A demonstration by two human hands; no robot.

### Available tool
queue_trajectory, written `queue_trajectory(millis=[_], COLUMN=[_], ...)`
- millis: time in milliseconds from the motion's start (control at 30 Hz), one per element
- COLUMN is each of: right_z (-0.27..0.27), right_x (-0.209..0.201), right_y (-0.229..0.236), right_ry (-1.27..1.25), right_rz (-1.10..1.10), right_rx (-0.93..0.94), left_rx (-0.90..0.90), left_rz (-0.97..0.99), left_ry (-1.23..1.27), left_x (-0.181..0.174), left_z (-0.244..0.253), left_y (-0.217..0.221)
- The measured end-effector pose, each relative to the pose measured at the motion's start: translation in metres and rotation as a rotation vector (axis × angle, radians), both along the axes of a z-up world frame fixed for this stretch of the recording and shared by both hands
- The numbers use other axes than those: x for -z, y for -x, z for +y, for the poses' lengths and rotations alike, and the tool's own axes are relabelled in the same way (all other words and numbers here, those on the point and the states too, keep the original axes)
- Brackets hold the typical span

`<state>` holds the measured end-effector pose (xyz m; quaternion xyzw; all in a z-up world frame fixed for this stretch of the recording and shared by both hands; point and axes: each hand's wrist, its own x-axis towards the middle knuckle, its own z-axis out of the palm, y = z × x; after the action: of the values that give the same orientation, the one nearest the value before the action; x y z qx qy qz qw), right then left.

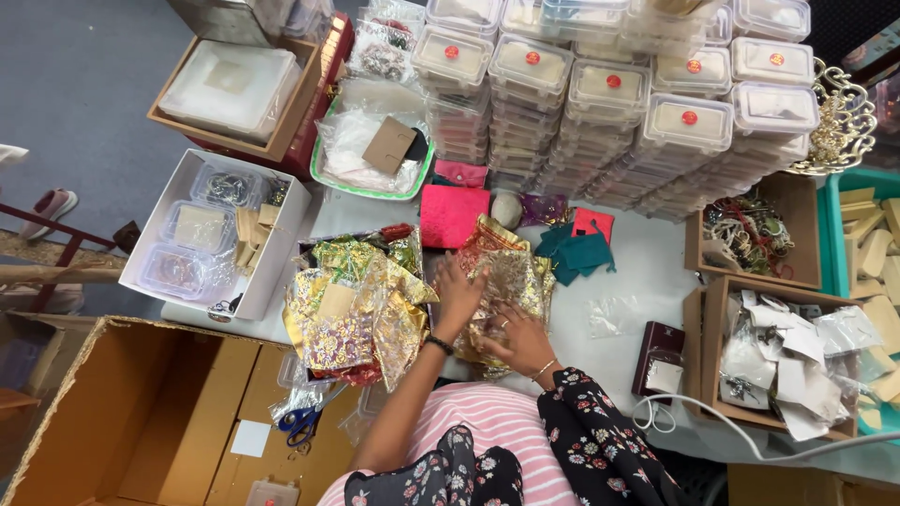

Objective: The person sorts and stacks small colorful fabric pieces and gold foil sheets on a table. They repeatedly pick up, unfold, and place the materials into neat piles while handling plastic containers and cardboard boxes nearby.

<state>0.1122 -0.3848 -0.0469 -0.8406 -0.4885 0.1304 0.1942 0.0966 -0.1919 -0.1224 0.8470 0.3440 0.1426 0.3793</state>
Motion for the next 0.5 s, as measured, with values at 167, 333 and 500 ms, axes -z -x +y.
queue_trajectory(millis=[167,333,500], right_z=[-0.005,-0.027,-0.036], right_x=[-0.014,0.032,0.084], right_y=[-0.006,-0.019,-0.03], right_ry=[-0.103,-0.386,-0.444], right_rz=[0.039,0.017,0.43], right_rx=[0.343,0.546,0.87], left_rx=[-0.119,0.062,0.09], left_rz=[-0.033,0.221,0.333], left_ry=[-0.035,0.036,0.265], left_x=[-0.005,-0.072,-0.059], left_z=[-0.005,-0.01,-0.027], left_y=[0.008,0.026,0.048])
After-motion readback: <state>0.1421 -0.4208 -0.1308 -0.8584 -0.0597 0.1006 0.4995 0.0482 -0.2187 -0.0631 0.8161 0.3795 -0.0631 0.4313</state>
